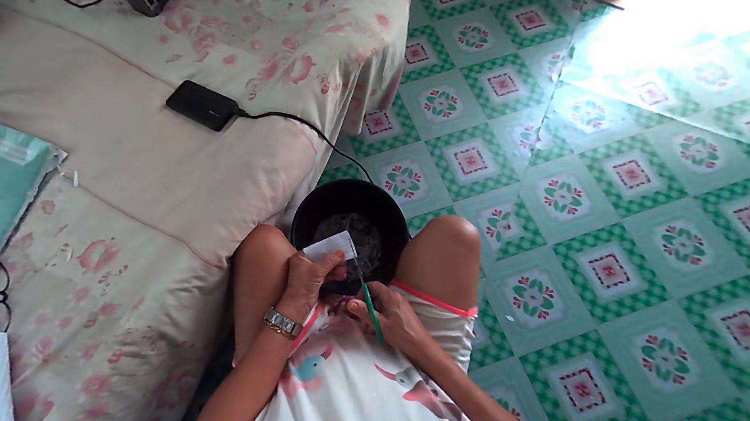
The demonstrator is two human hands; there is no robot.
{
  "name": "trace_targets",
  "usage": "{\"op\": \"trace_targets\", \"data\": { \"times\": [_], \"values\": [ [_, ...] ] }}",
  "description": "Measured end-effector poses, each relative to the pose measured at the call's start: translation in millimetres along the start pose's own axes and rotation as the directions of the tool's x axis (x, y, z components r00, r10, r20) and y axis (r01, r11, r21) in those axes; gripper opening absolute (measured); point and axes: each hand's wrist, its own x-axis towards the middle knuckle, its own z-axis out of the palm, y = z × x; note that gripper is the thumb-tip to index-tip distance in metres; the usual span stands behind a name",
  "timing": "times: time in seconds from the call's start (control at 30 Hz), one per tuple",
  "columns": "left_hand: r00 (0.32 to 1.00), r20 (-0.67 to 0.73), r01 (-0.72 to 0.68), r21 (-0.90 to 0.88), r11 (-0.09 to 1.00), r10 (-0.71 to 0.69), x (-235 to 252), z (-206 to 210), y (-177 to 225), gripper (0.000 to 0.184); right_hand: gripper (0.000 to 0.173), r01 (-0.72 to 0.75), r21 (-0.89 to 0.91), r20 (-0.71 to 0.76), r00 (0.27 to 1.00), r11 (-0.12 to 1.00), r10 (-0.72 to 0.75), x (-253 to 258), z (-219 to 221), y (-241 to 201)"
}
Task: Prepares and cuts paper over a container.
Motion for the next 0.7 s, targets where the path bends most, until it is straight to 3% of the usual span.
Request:
{"op": "trace_targets", "data": {
  "times": [0.3,0.7],
  "values": [
    [1.000,0.020,-0.003,-0.006,1.000,0.004,0.9,-1.4,-0.2,0.013,0.043,-0.010,-0.069,-0.103,0.995,0.998,0.003,-3.6,5.2,-2.6],
    [0.996,0.054,0.062,0.056,0.997,-0.065,0.9,-3.8,-0.5,0.011,0.046,-0.016,-0.054,-0.110,0.994,0.998,0.010,0.7,7.5,-0.4]
  ]
}}
